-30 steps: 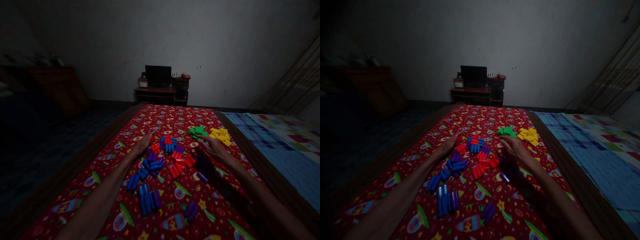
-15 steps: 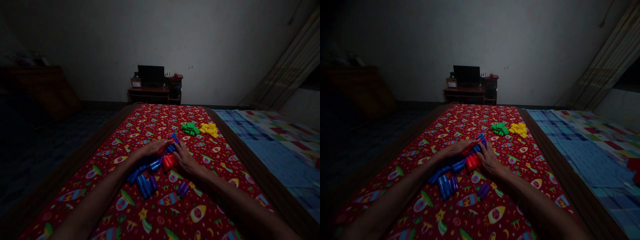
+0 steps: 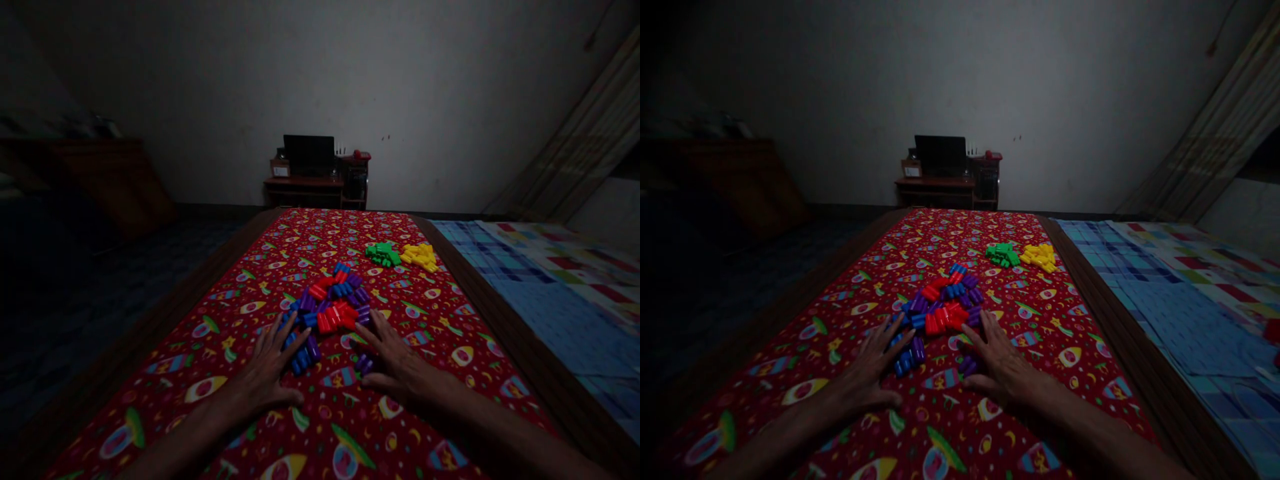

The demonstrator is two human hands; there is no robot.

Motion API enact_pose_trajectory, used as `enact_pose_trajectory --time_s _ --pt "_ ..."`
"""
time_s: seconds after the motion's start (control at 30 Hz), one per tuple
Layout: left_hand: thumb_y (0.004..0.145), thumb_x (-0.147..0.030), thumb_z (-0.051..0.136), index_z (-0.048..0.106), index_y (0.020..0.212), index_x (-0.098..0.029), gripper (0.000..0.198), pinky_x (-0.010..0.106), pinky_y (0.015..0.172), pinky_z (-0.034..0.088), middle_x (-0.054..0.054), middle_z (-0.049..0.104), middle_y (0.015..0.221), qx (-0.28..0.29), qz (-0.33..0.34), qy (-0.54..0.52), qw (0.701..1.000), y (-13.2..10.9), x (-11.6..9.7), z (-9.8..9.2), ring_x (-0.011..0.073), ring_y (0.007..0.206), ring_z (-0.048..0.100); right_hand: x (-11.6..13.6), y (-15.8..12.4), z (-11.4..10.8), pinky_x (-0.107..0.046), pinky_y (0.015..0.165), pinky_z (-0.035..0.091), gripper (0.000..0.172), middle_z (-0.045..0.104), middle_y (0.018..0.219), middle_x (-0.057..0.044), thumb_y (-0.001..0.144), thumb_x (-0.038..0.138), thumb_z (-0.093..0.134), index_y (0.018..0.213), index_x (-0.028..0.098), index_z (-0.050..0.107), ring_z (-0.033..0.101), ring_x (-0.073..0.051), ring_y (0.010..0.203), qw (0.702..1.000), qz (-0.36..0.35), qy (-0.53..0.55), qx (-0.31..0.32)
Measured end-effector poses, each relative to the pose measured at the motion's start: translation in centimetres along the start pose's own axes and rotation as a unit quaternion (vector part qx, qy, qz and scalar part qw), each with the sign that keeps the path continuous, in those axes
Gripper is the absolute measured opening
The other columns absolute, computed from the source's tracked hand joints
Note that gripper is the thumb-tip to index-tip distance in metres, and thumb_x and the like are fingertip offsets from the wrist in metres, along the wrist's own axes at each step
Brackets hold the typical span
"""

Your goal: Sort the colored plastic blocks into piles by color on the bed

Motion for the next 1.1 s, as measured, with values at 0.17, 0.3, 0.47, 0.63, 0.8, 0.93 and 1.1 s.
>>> enact_pose_trajectory --time_s 0.17,0.3,0.47,0.63,0.8,0.93,1.1 --pt "0.071 -0.064 0.067 0.013 0.151 -0.036 0.101 0.070 0.105 0.020 0.013 0.003 0.160 -0.036 -0.055 -0.005 0.998 4.9 -1.5 0.5 0.0462 0.143 0.002 0.4 4.6 1.8 -0.057 0.113 0.020 0.084 -0.010 0.159 -0.016 0.089 0.047 0.054 0.153 0.026 0.005 -0.007 -0.034 0.145 0.998 -0.027 -0.001 -0.060" --pt "0.076 -0.063 0.062 0.019 0.150 -0.034 0.091 0.073 0.103 0.017 0.015 0.011 0.159 -0.044 -0.081 -0.014 0.996 8.2 -1.0 0.6 0.0452 0.142 0.010 -0.4 7.9 2.1 -0.059 0.112 0.021 0.082 -0.002 0.159 -0.017 0.088 0.050 0.053 0.153 0.024 0.011 -0.003 -0.036 0.145 0.997 -0.027 0.020 -0.075" --pt "0.076 -0.059 0.063 0.024 0.149 -0.032 0.087 0.074 0.103 0.016 0.016 0.019 0.157 -0.063 -0.100 -0.020 0.993 9.8 -0.1 0.5 0.0425 0.142 0.017 -1.8 9.5 1.3 -0.054 0.111 0.029 0.065 0.031 0.153 -0.016 0.088 0.049 0.054 0.145 0.023 0.038 0.026 -0.032 0.141 0.986 -0.014 0.070 -0.149" --pt "0.077 -0.055 0.066 0.040 0.142 -0.027 0.076 0.071 0.107 0.013 0.016 0.033 0.152 -0.087 -0.105 -0.033 0.990 10.9 0.4 0.1 0.0386 0.139 0.028 -3.9 10.9 0.2 -0.042 0.094 0.048 0.041 0.067 0.115 -0.013 0.089 0.041 0.054 0.121 0.018 0.062 0.063 -0.025 0.107 0.961 0.026 0.132 -0.242" --pt "0.081 -0.048 0.065 0.060 0.123 -0.021 0.050 0.053 0.109 0.032 0.014 0.055 0.135 -0.150 -0.064 -0.058 0.985 11.9 0.8 0.4 0.0308 0.129 0.045 -4.8 11.0 0.2 -0.043 0.095 0.046 0.035 0.066 0.115 -0.013 0.088 0.042 0.055 0.108 0.017 0.069 0.060 -0.026 0.110 0.969 -0.023 0.081 -0.230" --pt "0.083 -0.045 0.062 0.063 0.113 -0.021 0.039 0.053 0.107 0.035 0.012 0.059 0.130 -0.186 -0.045 -0.083 0.978 11.7 0.9 0.6 0.0289 0.126 0.049 -4.2 10.0 0.1 -0.046 0.096 0.044 0.041 0.059 0.127 -0.017 0.085 0.046 0.059 0.113 0.017 0.065 0.055 -0.029 0.116 0.981 -0.053 0.031 -0.184" --pt "0.083 -0.044 0.062 0.063 0.104 -0.022 0.030 0.062 0.110 0.021 0.012 0.065 0.123 -0.196 -0.060 -0.085 0.975 11.2 0.4 0.1 0.0303 0.121 0.053 -2.7 9.6 -0.7 -0.038 0.090 0.046 0.028 0.064 0.116 -0.014 0.086 0.037 0.057 0.104 0.017 0.065 0.058 -0.025 0.106 0.979 -0.052 0.057 -0.189"
Point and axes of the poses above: each hand's wrist, its own y-axis towards the middle knuckle, its own z-axis out of the palm, x = y × z, the point moved 2 cm from there along y, towards the middle knuckle
